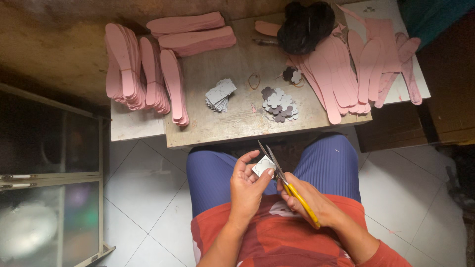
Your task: The person sits on the floor and uses yellow-handled scissors to cut small white paper pieces into flower-like shapes. They repeatedly pick up new paper pieces from a stack on the table, cut them, and place the finished shapes onto a growing pile.
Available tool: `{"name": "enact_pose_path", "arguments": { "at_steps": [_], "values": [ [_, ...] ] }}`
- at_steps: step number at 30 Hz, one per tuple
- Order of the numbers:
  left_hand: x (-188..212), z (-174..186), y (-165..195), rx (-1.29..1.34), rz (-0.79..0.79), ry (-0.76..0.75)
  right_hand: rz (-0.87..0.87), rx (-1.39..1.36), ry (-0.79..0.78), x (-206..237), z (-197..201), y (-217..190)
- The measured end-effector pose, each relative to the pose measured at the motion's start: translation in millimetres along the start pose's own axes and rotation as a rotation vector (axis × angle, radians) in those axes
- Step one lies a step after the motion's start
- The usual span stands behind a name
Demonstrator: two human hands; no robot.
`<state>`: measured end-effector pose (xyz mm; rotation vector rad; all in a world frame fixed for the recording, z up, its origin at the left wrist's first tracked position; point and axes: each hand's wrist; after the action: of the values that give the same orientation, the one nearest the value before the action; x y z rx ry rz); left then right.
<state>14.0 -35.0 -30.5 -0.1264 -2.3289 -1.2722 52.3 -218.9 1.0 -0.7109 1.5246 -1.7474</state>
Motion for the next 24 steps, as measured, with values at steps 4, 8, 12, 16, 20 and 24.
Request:
{"name": "enact_pose_path", "arguments": {
  "at_steps": [4, 8, 12, 16, 20, 24],
  "values": [
    [-1.0, 2.3, 1.6, -0.015, -0.001, 0.014, -0.031, 0.007, -0.007, -0.3, 1.0, -0.5],
    [-2.2, 5.0, 2.9, -0.023, -0.016, 0.008, -0.027, 0.012, 0.000, -0.2, 1.2, 0.7],
    [-3.1, 9.1, 4.4, -0.024, -0.038, 0.008, -0.017, 0.008, -0.012, 1.0, 3.0, 3.7],
    [-3.4, 10.6, 6.3, -0.026, -0.067, 0.009, -0.051, 0.047, -0.023, 1.5, 3.1, 8.3],
    [-2.0, 8.1, 7.8, -0.026, -0.073, 0.073, -0.022, 0.105, -0.029, 1.1, 2.9, 10.3],
    [-1.5, 4.3, 8.2, 0.029, -0.071, 0.062, -0.072, 0.059, -0.032, -0.1, 1.8, 7.5]
  ]
}}
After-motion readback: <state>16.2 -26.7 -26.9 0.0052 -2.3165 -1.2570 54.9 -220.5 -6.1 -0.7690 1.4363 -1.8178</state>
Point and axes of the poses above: each hand's wrist, its own x-axis away from the middle knuckle, its own z-axis out of the back of the hand, y = z × x, and after that the axes turned 14 degrees about z, right-handed
